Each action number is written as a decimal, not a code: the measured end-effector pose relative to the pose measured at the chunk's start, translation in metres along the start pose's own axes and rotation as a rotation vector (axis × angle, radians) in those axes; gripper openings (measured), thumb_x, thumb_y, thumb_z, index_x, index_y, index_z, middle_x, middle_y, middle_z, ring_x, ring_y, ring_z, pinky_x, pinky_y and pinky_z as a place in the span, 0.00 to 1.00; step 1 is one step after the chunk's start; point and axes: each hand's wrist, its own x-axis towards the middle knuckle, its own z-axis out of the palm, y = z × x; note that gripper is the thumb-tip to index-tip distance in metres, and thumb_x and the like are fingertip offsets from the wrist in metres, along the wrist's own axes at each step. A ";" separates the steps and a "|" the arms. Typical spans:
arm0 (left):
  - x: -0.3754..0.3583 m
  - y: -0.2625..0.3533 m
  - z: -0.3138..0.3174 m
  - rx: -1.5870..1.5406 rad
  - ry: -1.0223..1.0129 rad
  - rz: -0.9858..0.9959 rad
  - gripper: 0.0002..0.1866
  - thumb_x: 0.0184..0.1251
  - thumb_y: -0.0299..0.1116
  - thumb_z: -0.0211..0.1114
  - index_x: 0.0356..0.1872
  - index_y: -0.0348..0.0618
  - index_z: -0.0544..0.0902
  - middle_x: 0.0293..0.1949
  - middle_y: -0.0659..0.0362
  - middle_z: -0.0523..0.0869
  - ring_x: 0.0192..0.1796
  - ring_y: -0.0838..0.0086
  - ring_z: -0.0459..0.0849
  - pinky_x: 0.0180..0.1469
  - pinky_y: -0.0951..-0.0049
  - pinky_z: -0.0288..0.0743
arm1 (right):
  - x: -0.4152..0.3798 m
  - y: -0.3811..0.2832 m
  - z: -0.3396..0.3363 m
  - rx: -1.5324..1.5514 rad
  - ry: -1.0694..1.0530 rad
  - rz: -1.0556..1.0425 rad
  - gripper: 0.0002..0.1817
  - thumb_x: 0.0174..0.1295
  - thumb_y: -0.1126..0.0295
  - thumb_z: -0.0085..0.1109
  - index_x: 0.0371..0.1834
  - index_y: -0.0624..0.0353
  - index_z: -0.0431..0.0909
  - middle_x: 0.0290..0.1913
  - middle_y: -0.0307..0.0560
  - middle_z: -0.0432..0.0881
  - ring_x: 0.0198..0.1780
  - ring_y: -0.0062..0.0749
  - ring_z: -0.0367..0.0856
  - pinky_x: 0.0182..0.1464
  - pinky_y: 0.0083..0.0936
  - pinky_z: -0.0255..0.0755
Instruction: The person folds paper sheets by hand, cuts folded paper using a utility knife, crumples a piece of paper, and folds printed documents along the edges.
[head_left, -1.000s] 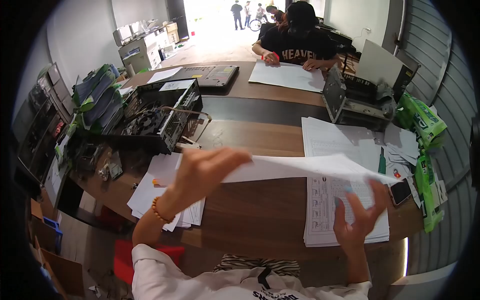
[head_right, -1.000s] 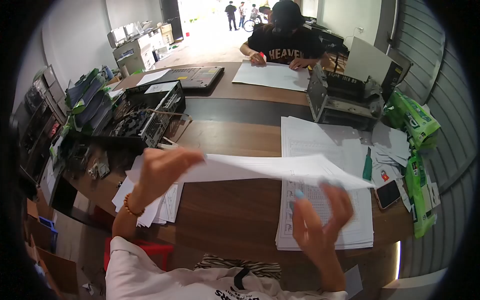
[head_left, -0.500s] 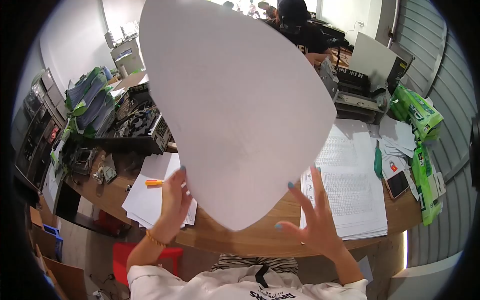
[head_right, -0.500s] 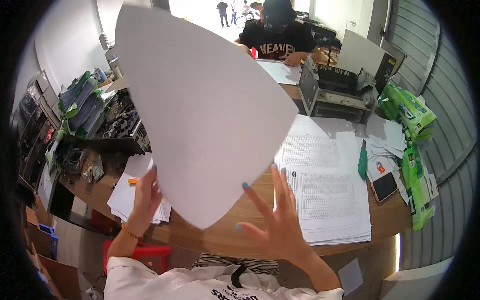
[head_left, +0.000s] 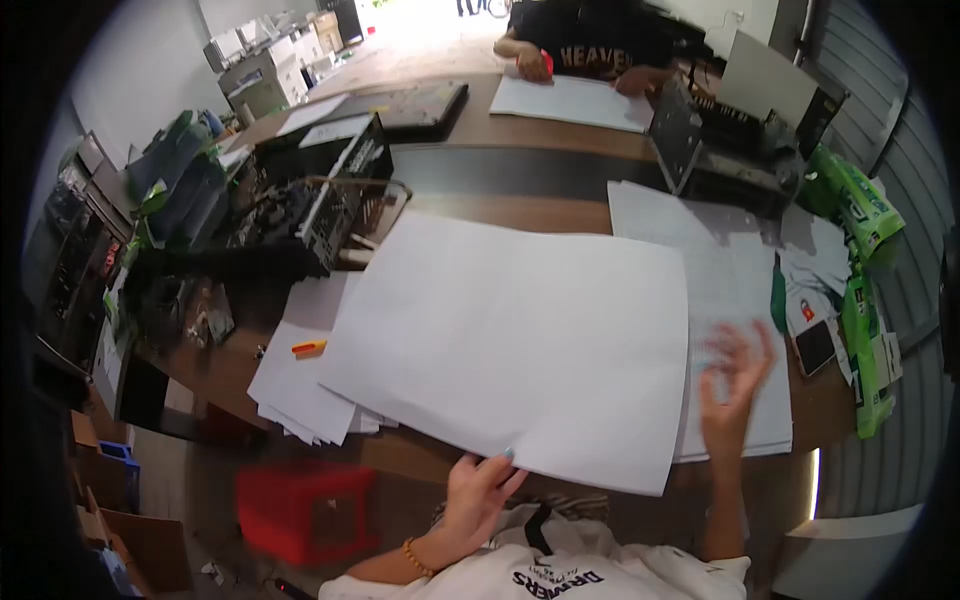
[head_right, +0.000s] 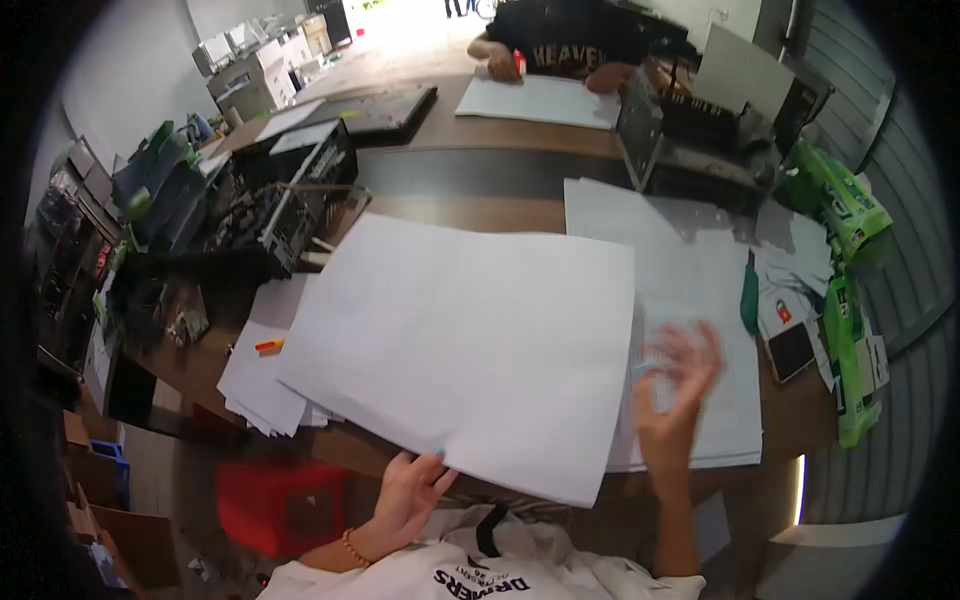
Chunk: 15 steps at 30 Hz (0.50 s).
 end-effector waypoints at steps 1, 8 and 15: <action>0.001 -0.003 0.005 -0.013 -0.035 0.005 0.16 0.60 0.25 0.58 0.48 0.37 0.67 0.49 0.55 0.75 0.53 0.70 0.75 0.62 0.63 0.66 | -0.002 -0.008 -0.006 -0.263 0.200 -0.326 0.36 0.53 0.74 0.60 0.63 0.53 0.50 0.50 0.55 0.74 0.49 0.37 0.75 0.49 0.35 0.70; 0.003 -0.015 0.014 -0.060 -0.194 -0.146 0.13 0.66 0.26 0.53 0.48 0.28 0.68 0.46 0.52 0.78 0.51 0.73 0.77 0.61 0.71 0.68 | -0.062 -0.015 0.034 -0.858 -0.514 -0.840 0.15 0.54 0.69 0.55 0.44 0.63 0.77 0.48 0.54 0.78 0.51 0.42 0.77 0.53 0.38 0.69; -0.003 0.029 -0.042 1.559 -0.534 1.414 0.08 0.55 0.29 0.66 0.33 0.37 0.80 0.46 0.50 0.80 0.48 0.66 0.79 0.48 0.70 0.74 | -0.044 0.023 0.026 -0.796 -0.556 -0.868 0.14 0.48 0.76 0.54 0.40 0.66 0.77 0.43 0.51 0.80 0.46 0.41 0.80 0.47 0.35 0.75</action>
